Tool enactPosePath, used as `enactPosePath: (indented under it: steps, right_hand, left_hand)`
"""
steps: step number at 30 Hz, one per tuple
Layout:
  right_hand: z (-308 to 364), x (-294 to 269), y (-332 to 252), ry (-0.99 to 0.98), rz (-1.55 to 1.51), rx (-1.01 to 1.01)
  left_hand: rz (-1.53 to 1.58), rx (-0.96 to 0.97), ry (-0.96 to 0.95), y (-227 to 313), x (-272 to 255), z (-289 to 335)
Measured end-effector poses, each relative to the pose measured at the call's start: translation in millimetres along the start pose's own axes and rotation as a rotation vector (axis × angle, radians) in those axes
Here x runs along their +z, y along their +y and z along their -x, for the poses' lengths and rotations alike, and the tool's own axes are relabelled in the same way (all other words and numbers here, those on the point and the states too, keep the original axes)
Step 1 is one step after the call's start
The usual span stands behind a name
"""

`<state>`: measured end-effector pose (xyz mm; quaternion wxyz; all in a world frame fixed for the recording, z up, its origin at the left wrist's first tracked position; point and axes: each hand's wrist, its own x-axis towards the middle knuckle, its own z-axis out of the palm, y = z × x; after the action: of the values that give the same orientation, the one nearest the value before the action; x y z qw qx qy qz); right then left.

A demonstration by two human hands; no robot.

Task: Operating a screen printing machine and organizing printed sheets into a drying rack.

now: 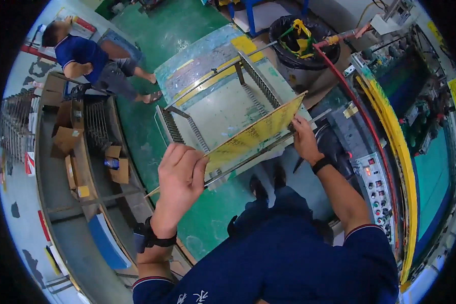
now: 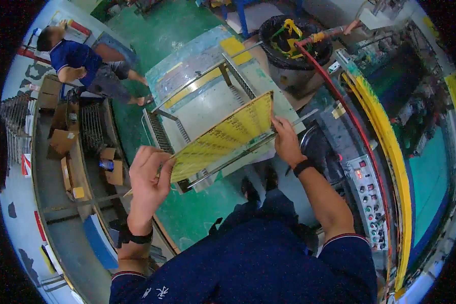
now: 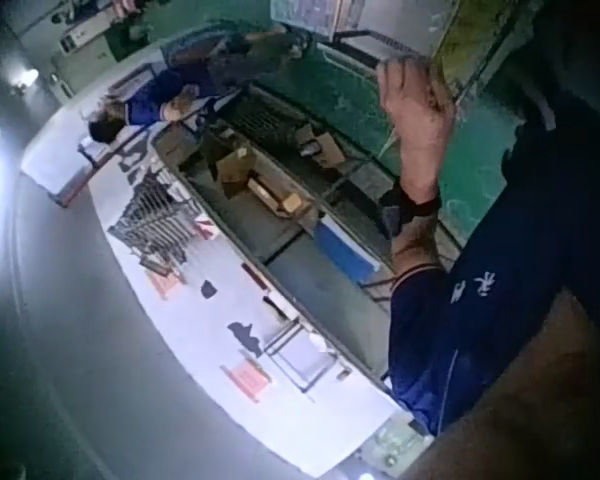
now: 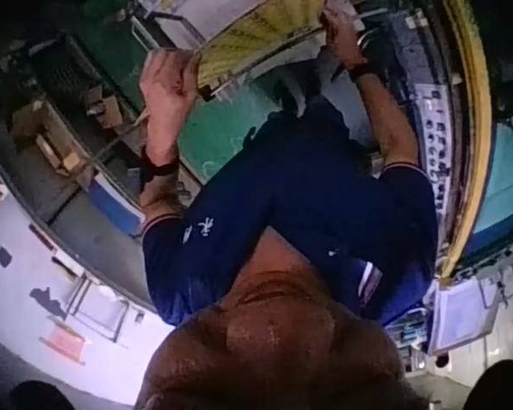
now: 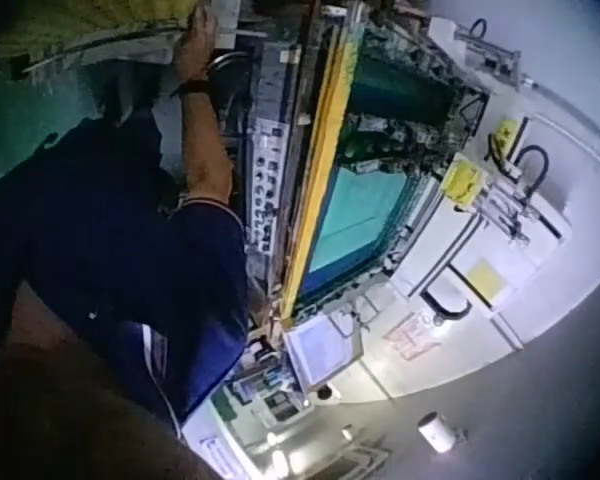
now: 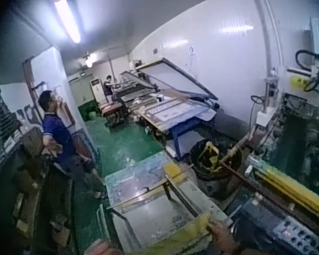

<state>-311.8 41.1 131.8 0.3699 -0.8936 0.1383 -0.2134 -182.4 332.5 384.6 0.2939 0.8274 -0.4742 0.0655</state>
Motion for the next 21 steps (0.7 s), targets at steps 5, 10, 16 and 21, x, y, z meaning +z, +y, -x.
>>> enactPosePath:
  steps: [5, 10, 16, 21]
  right_hand:
    - [9, 10, 7, 0.037, -0.097, 0.070]
    - [8, 1, 12, -0.002, -0.055, 0.020]
    - [9, -3, -1, 0.085, -0.255, 0.206]
    - [45, 14, -24, -0.189, -0.054, 0.328]
  left_hand:
    - [0.021, 0.031, -0.079, 5, -6, 0]
    - [0.036, 0.008, -0.146, 1, 10, -1]
    - [0.047, -0.030, -0.234, -37, 65, 29]
    - [0.074, -0.305, -0.055, -67, 63, 58]
